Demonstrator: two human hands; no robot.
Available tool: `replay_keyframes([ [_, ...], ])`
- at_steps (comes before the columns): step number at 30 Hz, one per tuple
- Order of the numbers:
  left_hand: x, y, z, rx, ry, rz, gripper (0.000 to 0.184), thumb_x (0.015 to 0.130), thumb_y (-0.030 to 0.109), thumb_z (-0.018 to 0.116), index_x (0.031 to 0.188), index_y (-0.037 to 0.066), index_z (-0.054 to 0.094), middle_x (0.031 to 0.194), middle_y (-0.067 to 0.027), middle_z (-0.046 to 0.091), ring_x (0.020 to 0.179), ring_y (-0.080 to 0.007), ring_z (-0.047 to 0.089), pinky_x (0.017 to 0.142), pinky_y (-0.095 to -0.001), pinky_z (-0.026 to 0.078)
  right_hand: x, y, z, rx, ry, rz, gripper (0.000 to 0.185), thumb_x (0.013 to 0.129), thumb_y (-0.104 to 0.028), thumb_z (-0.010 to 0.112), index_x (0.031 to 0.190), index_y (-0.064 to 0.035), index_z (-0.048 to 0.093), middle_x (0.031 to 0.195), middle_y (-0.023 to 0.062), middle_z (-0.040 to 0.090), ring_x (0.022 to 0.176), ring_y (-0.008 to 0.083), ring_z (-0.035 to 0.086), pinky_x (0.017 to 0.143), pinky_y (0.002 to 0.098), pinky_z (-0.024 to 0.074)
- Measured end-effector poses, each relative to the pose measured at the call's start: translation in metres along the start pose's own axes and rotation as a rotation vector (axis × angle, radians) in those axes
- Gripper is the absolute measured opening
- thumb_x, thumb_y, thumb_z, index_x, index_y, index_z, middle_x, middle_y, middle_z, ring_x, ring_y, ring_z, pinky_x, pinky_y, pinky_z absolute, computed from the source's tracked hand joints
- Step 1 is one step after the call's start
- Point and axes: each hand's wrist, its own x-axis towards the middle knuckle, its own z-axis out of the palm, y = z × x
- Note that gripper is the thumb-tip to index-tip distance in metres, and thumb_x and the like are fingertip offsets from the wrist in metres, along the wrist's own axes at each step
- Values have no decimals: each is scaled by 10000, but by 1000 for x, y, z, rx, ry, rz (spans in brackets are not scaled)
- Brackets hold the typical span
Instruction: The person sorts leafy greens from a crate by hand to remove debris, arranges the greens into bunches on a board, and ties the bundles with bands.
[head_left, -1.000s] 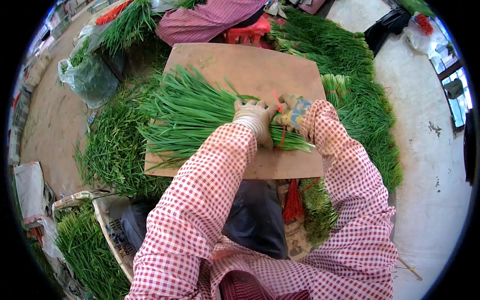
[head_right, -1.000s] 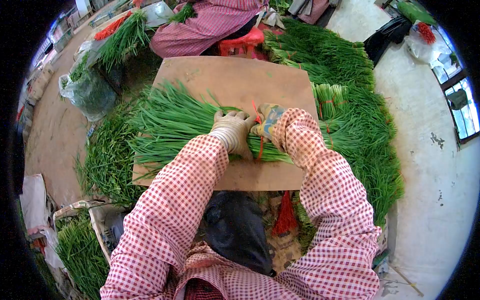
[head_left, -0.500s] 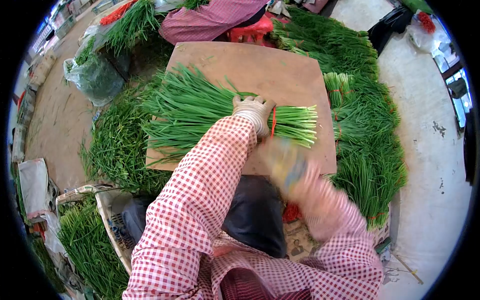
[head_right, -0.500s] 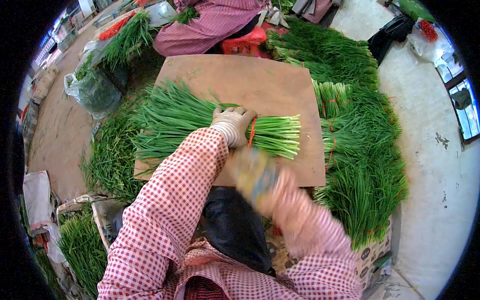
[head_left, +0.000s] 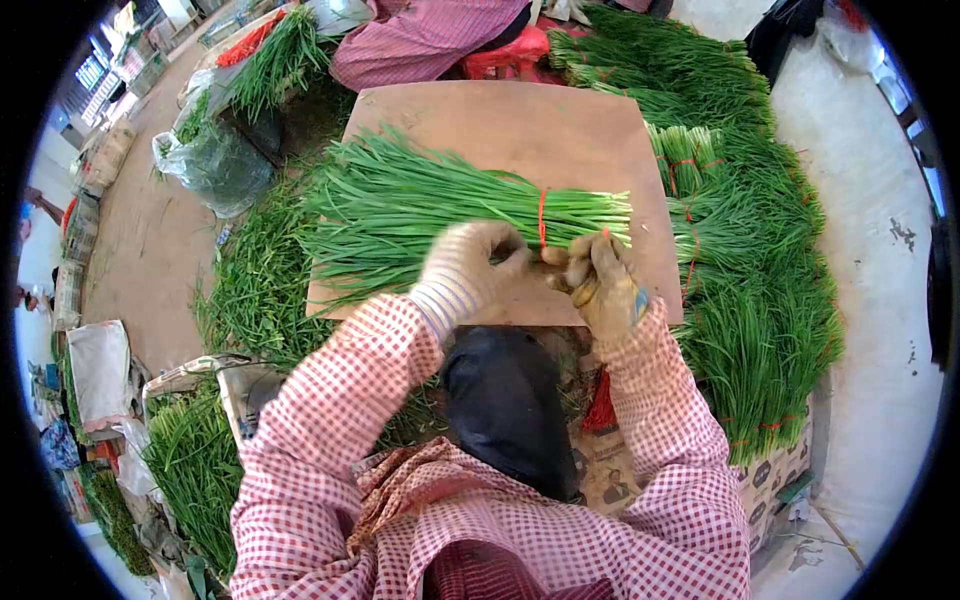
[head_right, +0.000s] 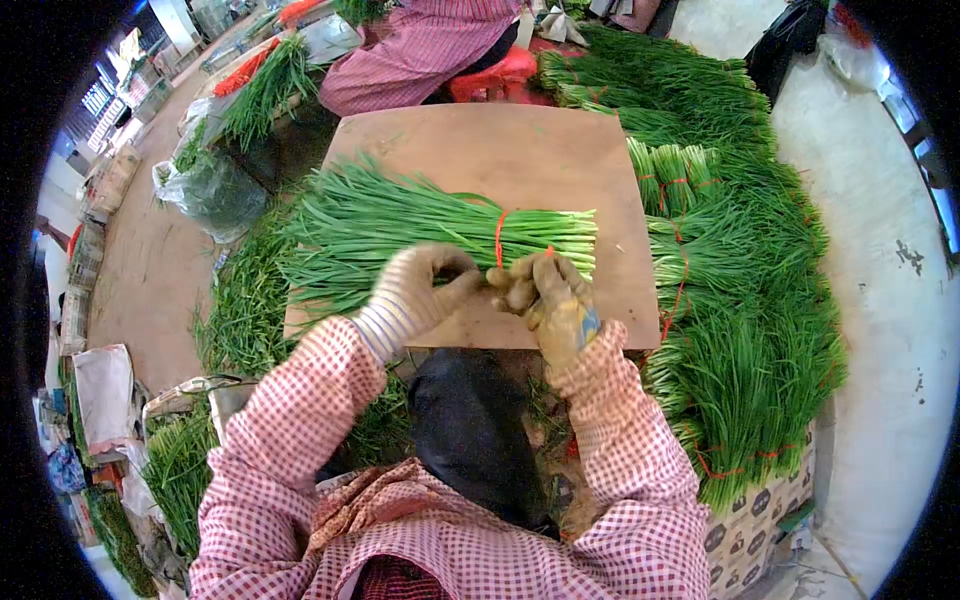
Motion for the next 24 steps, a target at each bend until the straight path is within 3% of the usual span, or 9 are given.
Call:
replay_keyframes([
  [3,10,-4,50,-1203,-70,-528,413,855,314,636,1089,-25,600,1027,-126,653,956,-181,602,835,-298,473,15,1,7,253,130,90,338,951,-360,563,1061,-42,597,596,-17,448,584,117,488,585,292,474],
  [7,28,10,76,-1655,-104,-658,251,860,249,592,949,14,607,839,-96,613,733,-192,586,658,-341,493,14,-7,10,408,-75,76,246,943,-136,524,1162,-42,586,562,-34,304,523,104,358,491,225,339],
  [9,32,6,84,-1648,-71,-747,180,844,205,590,906,37,590,765,-80,579,645,-219,557,603,-353,478,-3,2,12,321,110,70,332,871,-54,524,1199,-46,571,559,-37,308,497,93,346,459,227,316],
  [11,38,-36,115,-1645,-191,-557,162,864,143,539,933,6,591,861,-107,618,719,-217,576,651,-357,492,-32,35,7,-326,69,-205,294,851,-58,518,1138,-47,580,542,-43,316,458,90,325,444,230,299],
  [12,42,-63,134,-1151,-193,-125,162,855,124,544,942,-3,595,856,-105,620,711,-217,577,653,-356,501,-44,50,7,-329,75,-204,267,846,-64,516,1103,-46,586,535,-45,321,441,89,318,439,230,295],
  [13,39,-61,125,-646,-13,205,165,847,105,550,951,-12,599,851,-104,623,704,-217,578,655,-355,510,-50,60,13,304,135,89,221,852,-77,518,1057,-44,593,528,-47,330,430,91,320,442,229,298],
  [15,17,-30,99,-1581,-196,-461,196,852,134,558,961,-22,606,841,-92,621,709,-206,586,671,-337,514,-53,57,18,310,151,83,139,856,-94,529,968,-44,595,522,-44,344,411,93,300,417,235,278],
  [19,-2,13,63,-1345,-89,-415,263,865,197,591,1036,1,631,908,-77,652,694,-150,598,630,-302,516,-44,-28,51,-93,-43,52,128,853,-111,549,956,-44,584,521,-34,347,435,102,347,427,238,280],
  [24,-2,39,77,-1178,188,-465,360,841,336,661,935,-12,665,766,-63,663,636,-138,597,589,-280,484,17,-57,17,52,-136,-199,238,881,-104,523,1104,-23,542,557,22,452,582,217,585,565,334,512],
])
